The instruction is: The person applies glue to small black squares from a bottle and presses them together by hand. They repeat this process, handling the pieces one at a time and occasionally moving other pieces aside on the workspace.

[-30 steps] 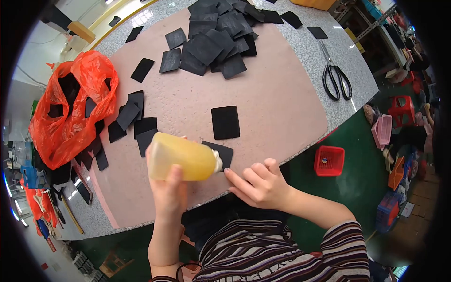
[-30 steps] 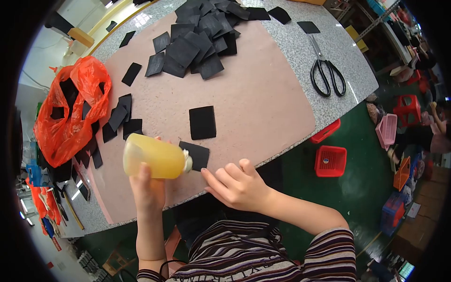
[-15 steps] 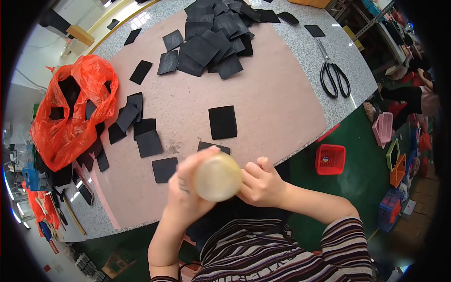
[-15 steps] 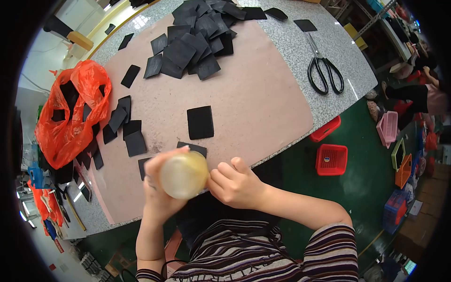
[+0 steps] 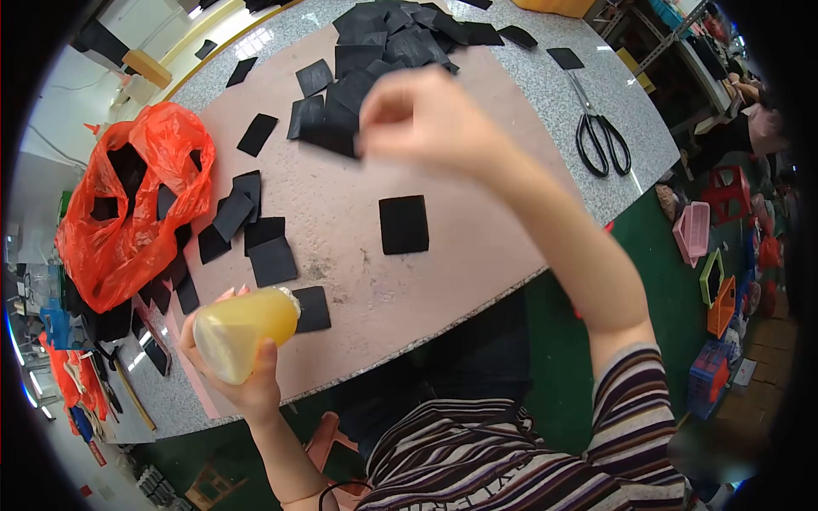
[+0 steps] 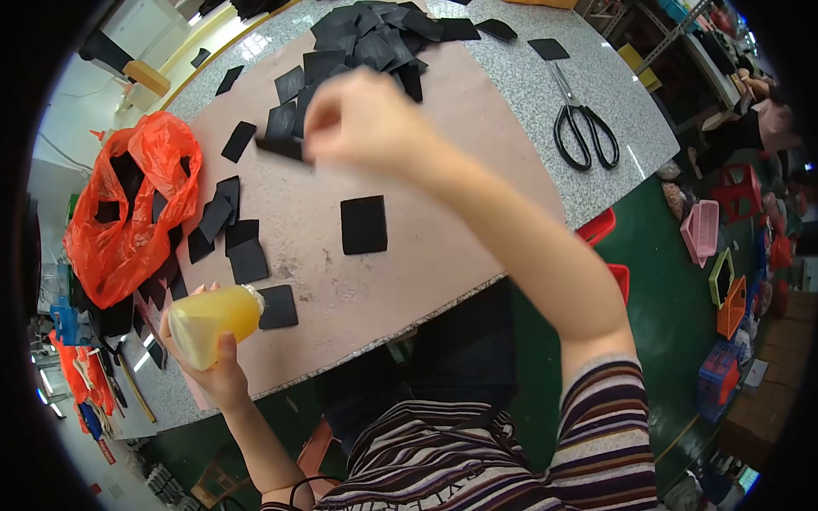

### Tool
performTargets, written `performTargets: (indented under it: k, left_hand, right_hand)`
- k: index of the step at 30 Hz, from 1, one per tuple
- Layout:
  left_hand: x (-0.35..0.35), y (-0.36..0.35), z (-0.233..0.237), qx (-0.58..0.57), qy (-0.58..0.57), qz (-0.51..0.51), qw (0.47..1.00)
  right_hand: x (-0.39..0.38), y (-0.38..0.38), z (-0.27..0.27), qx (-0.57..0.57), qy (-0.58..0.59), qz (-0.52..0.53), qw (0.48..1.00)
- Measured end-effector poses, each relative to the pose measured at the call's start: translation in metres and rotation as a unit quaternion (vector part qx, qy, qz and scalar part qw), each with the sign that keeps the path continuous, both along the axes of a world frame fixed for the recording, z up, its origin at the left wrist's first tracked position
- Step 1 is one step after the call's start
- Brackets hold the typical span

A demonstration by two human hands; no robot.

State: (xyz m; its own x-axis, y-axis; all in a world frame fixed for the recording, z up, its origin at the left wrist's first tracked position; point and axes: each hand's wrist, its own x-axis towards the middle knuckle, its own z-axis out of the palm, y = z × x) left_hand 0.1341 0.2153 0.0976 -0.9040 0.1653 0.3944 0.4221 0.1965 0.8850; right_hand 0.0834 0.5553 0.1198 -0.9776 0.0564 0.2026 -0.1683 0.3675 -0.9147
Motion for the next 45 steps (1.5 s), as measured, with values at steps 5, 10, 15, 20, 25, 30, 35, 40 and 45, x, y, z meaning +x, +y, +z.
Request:
performTargets:
  k: [5, 10, 15, 20, 25, 30, 35, 40, 45]
  left_hand:
    - [-0.001, 0.000, 0.000, 0.020, -0.006, -0.004, 1.000]
    - [0.001, -0.002, 0.000, 0.039, -0.038, 0.005, 0.998]
    - [-0.003, 0.025, 0.007, 0.085, -0.067, -0.052, 0.993]
    - [-0.002, 0.034, 0.013, 0.269, -0.208, -0.045, 0.940]
    - [-0.012, 0.049, -0.017, 0.443, -0.455, -0.201, 0.746]
    - [-0.004, 0.074, -0.010, 0.330, -0.445, -0.158, 0.818]
    - [-0.005, 0.088, -0.003, -0.006, -0.067, -0.208, 0.976]
    - [-0.028, 0.091, -0.002, -0.178, 0.111, -0.231, 0.950]
    - [-0.023, 0.083, 0.000, -0.064, 0.096, -0.266, 0.957]
  right_hand:
    - [-0.046, 0.025, -0.007, 0.329, 0.131, -0.137, 0.925]
    - [0.035, -0.013, -0.024, 0.371, -0.098, 0.094, 0.919]
    - [0.037, -0.014, -0.025, 0.230, -0.097, 0.151, 0.957]
    - [0.083, -0.042, -0.028, 0.253, 0.293, 0.165, 0.907]
    - [0.122, -0.047, -0.058, 0.378, 0.232, 0.087, 0.892]
    - [0.167, -0.076, -0.048, 0.386, 0.125, 0.020, 0.914]
    - [0.169, -0.087, -0.059, 0.460, 0.124, -0.014, 0.879]
    - [0.168, -0.084, -0.065, 0.459, 0.149, -0.009, 0.876]
    - [0.165, -0.086, -0.066, 0.456, 0.154, -0.009, 0.877]
